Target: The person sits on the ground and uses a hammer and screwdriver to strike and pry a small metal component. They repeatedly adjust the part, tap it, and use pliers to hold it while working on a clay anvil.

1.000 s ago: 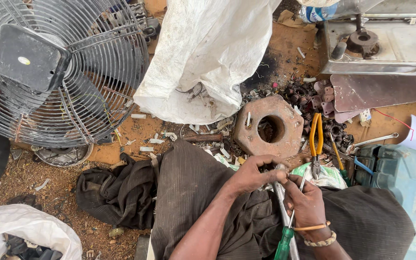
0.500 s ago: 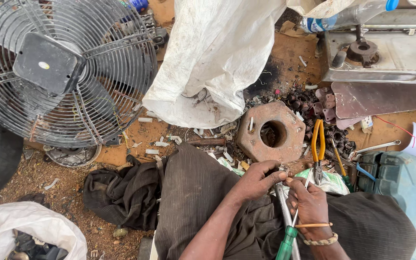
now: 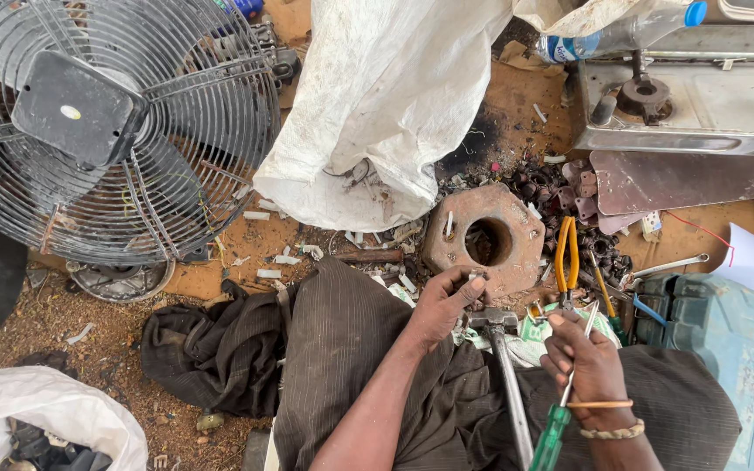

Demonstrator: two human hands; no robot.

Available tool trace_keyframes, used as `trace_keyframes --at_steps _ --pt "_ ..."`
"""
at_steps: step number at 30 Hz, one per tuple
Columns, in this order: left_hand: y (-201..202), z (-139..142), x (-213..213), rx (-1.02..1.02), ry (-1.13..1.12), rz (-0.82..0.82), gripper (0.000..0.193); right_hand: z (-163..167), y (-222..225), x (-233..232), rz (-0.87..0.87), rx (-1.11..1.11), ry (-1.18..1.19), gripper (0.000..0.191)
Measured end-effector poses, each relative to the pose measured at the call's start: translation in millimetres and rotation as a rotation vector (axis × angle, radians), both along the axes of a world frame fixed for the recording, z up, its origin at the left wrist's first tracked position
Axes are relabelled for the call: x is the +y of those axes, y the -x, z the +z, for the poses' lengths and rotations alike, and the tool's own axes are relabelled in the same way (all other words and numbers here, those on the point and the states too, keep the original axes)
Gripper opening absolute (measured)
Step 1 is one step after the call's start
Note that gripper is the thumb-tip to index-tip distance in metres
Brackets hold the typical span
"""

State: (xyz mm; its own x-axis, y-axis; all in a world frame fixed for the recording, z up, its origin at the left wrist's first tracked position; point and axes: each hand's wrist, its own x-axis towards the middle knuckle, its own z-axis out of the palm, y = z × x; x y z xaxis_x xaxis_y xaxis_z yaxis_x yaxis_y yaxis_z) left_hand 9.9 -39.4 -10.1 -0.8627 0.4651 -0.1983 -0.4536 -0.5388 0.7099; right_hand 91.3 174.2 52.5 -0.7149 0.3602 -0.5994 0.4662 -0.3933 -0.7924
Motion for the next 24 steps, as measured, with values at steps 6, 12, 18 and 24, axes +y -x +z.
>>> trace_keyframes --at_steps 6,12,18,24 --pt "4 18 -4 -0.159 0.291 0.111 0.062 8 11 4 0.023 0.056 0.239 0.009" --pt "-7 35 -26 0.073 0.485 0.226 0.06 55 26 -126 0.173 0.028 0.027 0.012" --pt "-8 40 -40 -0.208 0.119 0.355 0.055 100 -21 -263 0.857 0.353 -0.112 0.04" --pt "4 28 -35 -0.313 -0.069 0.389 0.051 56 15 -147 0.654 -0.082 -0.367 0.039"
